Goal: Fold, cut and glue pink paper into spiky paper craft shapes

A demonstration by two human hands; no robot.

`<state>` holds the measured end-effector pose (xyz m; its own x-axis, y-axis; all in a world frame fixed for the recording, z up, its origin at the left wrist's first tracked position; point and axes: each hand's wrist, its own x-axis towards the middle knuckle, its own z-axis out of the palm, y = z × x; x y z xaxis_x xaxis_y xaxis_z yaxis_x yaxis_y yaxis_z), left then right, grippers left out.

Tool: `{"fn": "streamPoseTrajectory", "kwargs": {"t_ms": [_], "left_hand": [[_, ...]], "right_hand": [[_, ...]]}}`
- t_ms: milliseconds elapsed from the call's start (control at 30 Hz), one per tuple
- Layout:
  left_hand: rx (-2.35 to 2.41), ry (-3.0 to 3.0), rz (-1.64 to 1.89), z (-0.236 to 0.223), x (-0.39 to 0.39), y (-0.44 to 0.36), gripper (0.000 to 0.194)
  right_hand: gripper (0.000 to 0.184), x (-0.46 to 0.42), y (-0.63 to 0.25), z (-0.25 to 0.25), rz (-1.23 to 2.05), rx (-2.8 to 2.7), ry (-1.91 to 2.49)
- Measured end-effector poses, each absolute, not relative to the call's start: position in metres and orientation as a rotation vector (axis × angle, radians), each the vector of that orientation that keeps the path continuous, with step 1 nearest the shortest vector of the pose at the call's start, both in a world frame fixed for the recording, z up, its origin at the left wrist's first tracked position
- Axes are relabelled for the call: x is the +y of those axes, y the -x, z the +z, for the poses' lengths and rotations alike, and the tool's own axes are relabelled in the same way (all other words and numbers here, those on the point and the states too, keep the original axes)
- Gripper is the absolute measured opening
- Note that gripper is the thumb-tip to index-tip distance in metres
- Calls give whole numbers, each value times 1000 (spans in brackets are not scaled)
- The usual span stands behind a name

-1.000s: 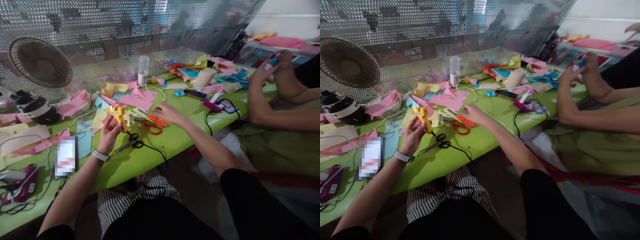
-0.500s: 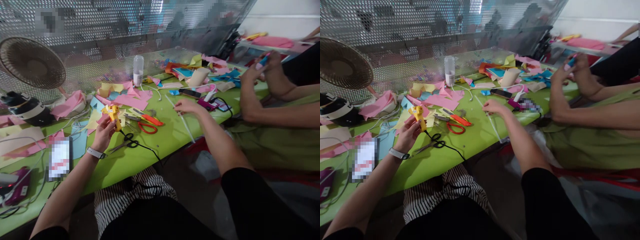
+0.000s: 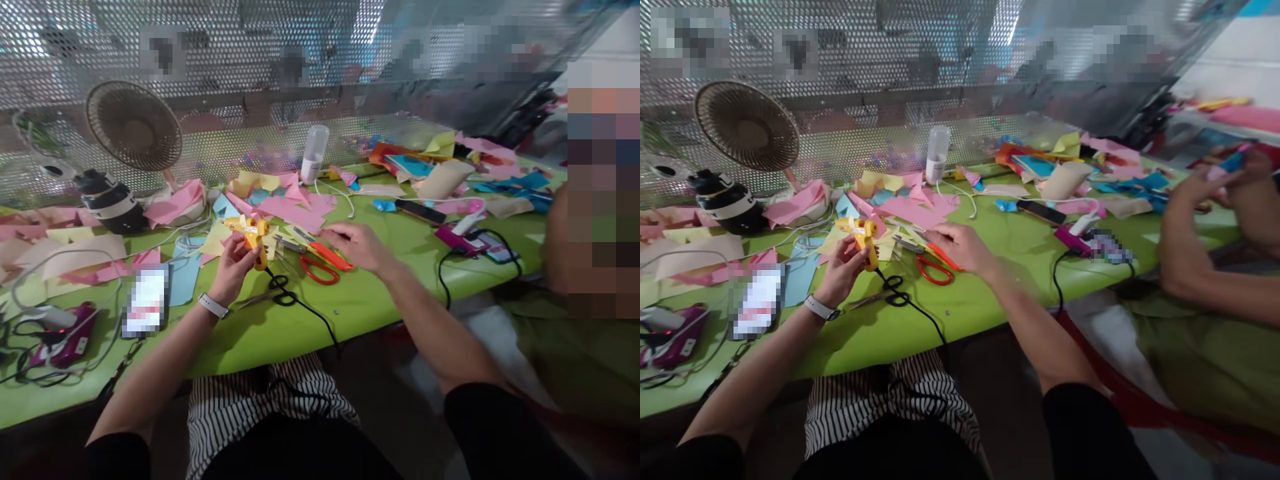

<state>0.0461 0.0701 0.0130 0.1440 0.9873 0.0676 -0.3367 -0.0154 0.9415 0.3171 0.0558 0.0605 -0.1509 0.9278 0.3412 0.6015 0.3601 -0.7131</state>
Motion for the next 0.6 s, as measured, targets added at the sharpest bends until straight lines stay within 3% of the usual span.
{"fn": "streamPoseTrajectory", "kwargs": {"t_ms": [367, 600], "left_hand": [[700, -1132, 1268, 10, 65, -44, 53], [651, -1159, 1312, 6, 67, -44, 51]], "right_hand": [[32, 49, -292, 55, 392, -1931, 1174], [25, 45, -291, 49, 104, -1987, 1098]]}}
